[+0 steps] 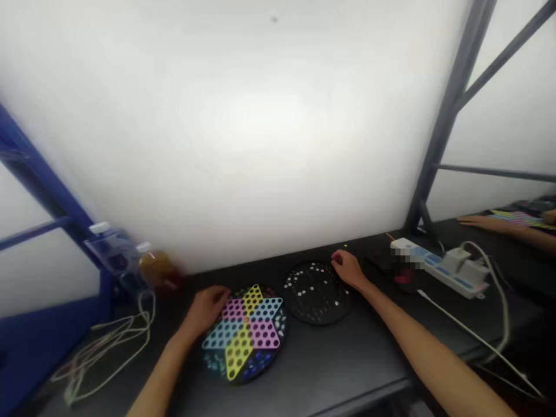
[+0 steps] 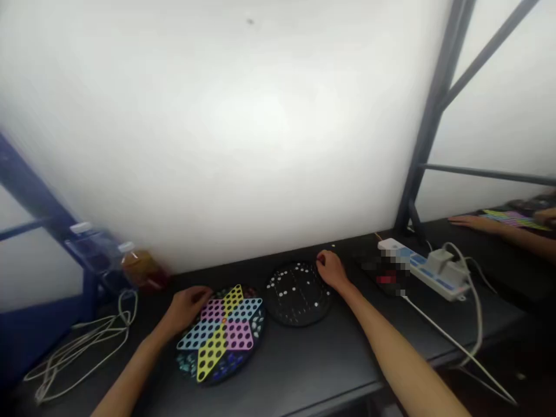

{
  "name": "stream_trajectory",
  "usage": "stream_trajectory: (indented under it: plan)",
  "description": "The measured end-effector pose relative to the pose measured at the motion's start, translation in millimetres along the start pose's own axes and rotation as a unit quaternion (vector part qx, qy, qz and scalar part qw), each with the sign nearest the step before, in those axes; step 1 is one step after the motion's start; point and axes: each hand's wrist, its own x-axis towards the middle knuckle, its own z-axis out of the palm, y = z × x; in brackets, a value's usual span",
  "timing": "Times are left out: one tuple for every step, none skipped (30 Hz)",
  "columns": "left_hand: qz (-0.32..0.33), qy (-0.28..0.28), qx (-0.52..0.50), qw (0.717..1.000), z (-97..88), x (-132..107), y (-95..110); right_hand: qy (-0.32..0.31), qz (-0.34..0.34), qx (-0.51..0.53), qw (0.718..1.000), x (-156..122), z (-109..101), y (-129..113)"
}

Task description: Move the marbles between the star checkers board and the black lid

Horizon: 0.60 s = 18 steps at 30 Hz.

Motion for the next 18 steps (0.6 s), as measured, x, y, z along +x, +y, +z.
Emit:
stream_trajectory:
  plan:
    - [0.002,0.000,0.002,1.000,0.2,-0.3,0.4,-0.013,-0.014,0.003,1.000,-1.2,2.0,0.5]
    - [0.004,0.001,0.005,1.000,0.5,-0.6,1.1,-0.024,-0.031,0.006,0.999,-3.0,2.9,0.8]
    - [0.004,0.001,0.008,1.000,0.8,-0.7,2.0,-0.032,-0.045,0.007,0.998,-4.9,2.9,0.9]
    - [0.004,0.002,0.011,1.000,0.9,-0.7,3.0,-0.035,-0.053,0.008,0.998,-6.5,2.3,1.0]
    - [0.004,0.003,0.014,1.000,0.9,-0.6,4.1,-0.034,-0.053,0.007,0.998,-7.7,1.5,1.1]
    - [0.003,0.001,0.015,1.000,0.5,-0.4,5.1,-0.030,-0.047,0.003,0.998,-8.2,0.7,1.1]
    - [0.000,-0.001,0.015,1.000,-0.4,-0.2,5.9,-0.025,-0.039,-0.003,0.999,-8.4,0.1,1.3]
    - [-0.004,-0.004,0.014,1.000,-1.8,-0.1,6.4,-0.021,-0.033,-0.011,0.999,-8.2,-0.3,1.4]
    - [-0.008,-0.009,0.012,1.000,-3.9,-0.1,6.3,-0.019,-0.032,-0.021,0.999,-7.9,-0.5,1.4]
    - [-0.014,-0.017,0.008,1.000,-6.7,-0.3,5.7,-0.020,-0.034,-0.031,0.999,-7.6,-0.5,1.4]
    - [-0.023,-0.030,0.000,0.999,-10.1,-0.8,4.5,-0.023,-0.038,-0.040,0.998,-7.3,-0.5,1.2]
    - [-0.033,-0.048,-0.013,0.998,-13.9,-1.7,2.9,-0.025,-0.040,-0.048,0.998,-7.0,-0.5,0.8]
    - [-0.046,-0.076,-0.033,0.996,-18.1,-3.0,1.0,-0.027,-0.041,-0.052,0.997,-6.9,-0.7,0.2]
    - [-0.067,-0.105,-0.059,0.990,-22.4,-4.5,-0.9,-0.027,-0.037,-0.055,0.997,-6.7,-1.1,-0.5]
    - [-0.090,-0.135,-0.086,0.983,-26.6,-6.2,-2.6,-0.025,-0.028,-0.054,0.998,-6.5,-1.7,-1.2]
    - [-0.105,-0.168,-0.113,0.974,-30.5,-8.0,-4.0,-0.024,-0.018,-0.049,0.998,-6.3,-2.5,-2.0]
    - [-0.114,-0.191,-0.139,0.965,-33.9,-9.7,-4.9,-0.023,-0.006,-0.040,0.999,-6.1,-3.4,-2.8]
    - [-0.117,-0.209,-0.162,0.957,-36.7,-11.1,-5.3,-0.023,0.006,-0.029,0.999,-5.9,-4.5,-3.5]
